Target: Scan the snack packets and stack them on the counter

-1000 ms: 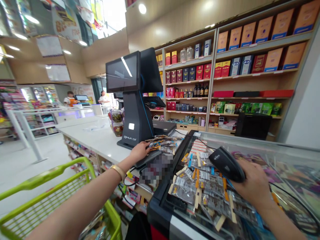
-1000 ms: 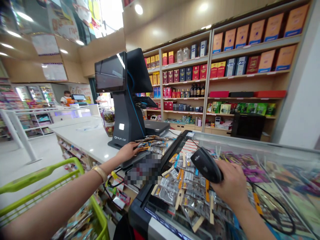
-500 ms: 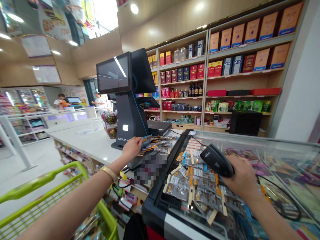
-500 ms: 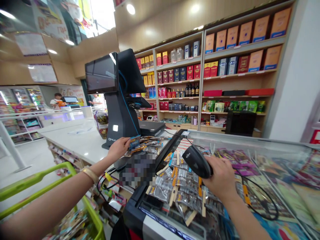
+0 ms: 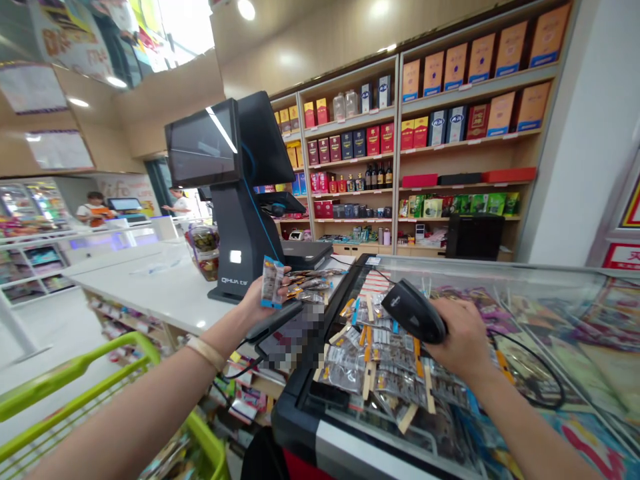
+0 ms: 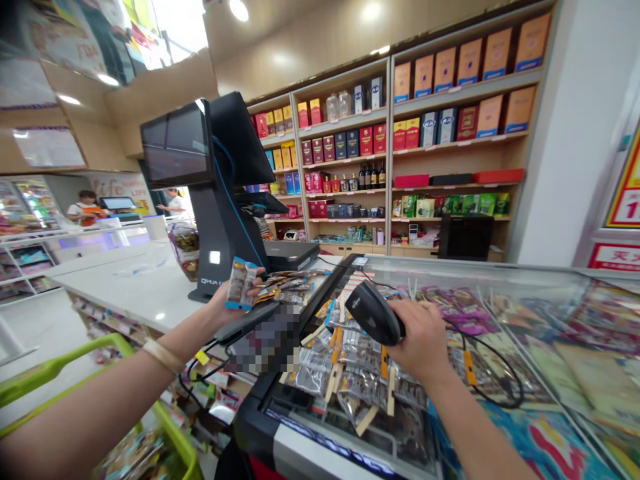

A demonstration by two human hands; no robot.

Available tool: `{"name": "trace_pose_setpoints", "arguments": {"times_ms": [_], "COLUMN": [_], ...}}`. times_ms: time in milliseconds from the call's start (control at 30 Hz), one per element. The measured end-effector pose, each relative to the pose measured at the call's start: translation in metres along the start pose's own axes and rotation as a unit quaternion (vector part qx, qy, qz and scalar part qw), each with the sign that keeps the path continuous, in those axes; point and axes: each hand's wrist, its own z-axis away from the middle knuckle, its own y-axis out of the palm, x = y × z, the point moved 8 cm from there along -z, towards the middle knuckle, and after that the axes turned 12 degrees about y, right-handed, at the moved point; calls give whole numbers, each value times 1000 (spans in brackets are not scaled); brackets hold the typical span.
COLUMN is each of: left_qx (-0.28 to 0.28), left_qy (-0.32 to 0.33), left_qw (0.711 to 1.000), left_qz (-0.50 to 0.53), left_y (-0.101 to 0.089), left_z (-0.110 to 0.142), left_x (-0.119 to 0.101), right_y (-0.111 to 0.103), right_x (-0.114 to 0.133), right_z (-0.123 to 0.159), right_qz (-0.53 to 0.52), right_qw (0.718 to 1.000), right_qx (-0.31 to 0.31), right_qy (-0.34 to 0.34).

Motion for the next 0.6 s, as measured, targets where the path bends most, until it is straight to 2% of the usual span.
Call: {"name": "trace_pose_setpoints", "arguments": {"times_ms": [100,333,467,600], "left_qx": [114,253,282,244], "left_qy": [-88,-152,-168,-175], "left_qw": [975,935,918,919], "left_qz": [172,198,221,257], "left_y": [41,104,126,138], "left_z": [18,48,58,55], "left_x": [15,32,37,39], "right_y": [-3,-6,-6,-2], "right_x": [7,23,30,35], "right_z": [-2,-5,-7,-8], "right_qz": [-22,-60,-81,-91], "right_qw": [1000,997,994,991], "right_qx": [0,35,51,88], "right_qy": [-4,-32,-43,-41]}}
